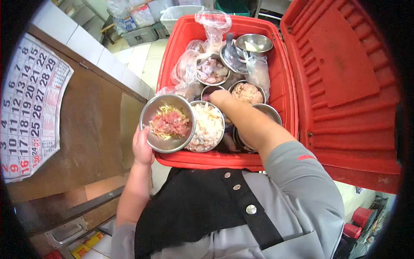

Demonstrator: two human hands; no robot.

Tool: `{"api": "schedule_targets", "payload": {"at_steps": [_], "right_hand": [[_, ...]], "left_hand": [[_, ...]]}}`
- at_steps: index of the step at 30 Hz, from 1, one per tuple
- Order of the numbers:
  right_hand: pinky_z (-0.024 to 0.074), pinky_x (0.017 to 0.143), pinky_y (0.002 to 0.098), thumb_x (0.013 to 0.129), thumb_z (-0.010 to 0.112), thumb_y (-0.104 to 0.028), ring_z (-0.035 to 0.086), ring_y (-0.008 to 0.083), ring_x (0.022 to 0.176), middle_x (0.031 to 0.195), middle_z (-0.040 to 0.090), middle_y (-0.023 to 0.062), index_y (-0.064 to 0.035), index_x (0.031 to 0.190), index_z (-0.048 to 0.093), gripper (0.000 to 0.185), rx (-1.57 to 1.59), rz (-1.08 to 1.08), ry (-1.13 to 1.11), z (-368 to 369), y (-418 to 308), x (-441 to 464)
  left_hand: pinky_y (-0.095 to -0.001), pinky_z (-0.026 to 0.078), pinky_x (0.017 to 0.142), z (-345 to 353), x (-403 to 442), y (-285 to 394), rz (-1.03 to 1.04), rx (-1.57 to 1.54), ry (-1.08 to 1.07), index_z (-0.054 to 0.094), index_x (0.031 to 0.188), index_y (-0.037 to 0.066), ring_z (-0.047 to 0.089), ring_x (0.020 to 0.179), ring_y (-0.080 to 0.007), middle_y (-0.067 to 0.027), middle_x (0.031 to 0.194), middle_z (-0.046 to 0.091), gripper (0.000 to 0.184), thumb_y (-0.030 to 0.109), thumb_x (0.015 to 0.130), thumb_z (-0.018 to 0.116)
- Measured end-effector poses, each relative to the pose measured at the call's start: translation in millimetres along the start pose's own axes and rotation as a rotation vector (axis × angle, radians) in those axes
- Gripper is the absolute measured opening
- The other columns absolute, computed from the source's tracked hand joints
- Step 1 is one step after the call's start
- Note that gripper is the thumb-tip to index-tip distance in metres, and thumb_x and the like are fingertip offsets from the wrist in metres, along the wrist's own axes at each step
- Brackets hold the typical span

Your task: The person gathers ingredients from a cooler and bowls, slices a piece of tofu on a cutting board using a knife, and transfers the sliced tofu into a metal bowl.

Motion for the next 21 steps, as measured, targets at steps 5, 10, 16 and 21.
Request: {"api": "schedule_targets", "payload": {"at_steps": [5,10,16,21], "right_hand": [[0.0506,0.098,0.0421,0.092,0.060,-0.046,0.067,0.0298,0.112,0.120,0.071,0.0107,-0.0236,0.110,0.077,0.033,0.074,0.085,0.042,1.2,1.8,1.9],[0.0559,0.089,0.0421,0.081,0.070,-0.024,0.071,0.0308,0.103,0.111,0.074,0.0154,-0.0068,0.103,0.078,0.029,-0.087,0.070,-0.038,-46.7,-6.1,-35.7],[0.0573,0.076,0.0420,0.068,0.074,-0.026,0.071,0.0344,0.081,0.088,0.074,0.0187,-0.0050,0.081,0.077,0.025,0.028,0.020,0.049,-96.6,18.2,-49.3],[0.0545,0.069,0.0353,0.074,0.075,-0.017,0.068,0.0205,0.071,0.080,0.073,0.0097,-0.0045,0.083,0.075,0.015,0.424,-0.160,0.203,-159.3,0.9,-95.0]], "left_hand": [[-0.0367,0.046,0.104,7.3,-2.8,3.7,0.021,0.023,-0.001,0.048,0.139,-0.003,0.060,0.119,-0.0230,-0.0151,0.130,0.060,0.042,0.014,0.102,0.041],[-0.0370,0.045,0.105,4.3,-2.1,0.4,0.034,-0.013,-0.011,0.047,0.139,-0.004,0.058,0.120,-0.0227,-0.0148,0.131,0.059,0.041,0.012,0.102,0.042],[-0.0343,0.046,0.102,0.7,-1.3,-1.2,0.023,-0.009,0.000,0.051,0.136,-0.003,0.060,0.116,-0.0196,-0.0128,0.126,0.061,0.038,0.013,0.103,0.044],[-0.0352,0.047,0.102,3.2,2.1,-4.1,0.031,-0.018,-0.011,0.051,0.136,-0.002,0.061,0.115,-0.0214,-0.0134,0.126,0.062,0.038,0.015,0.102,0.045]]}}
Point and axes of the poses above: each hand's wrist, its own x-axis towards the middle knuckle, its own z-axis out of the palm, y = z × x, the point moved 5 cm from there along x, towards the middle knuckle
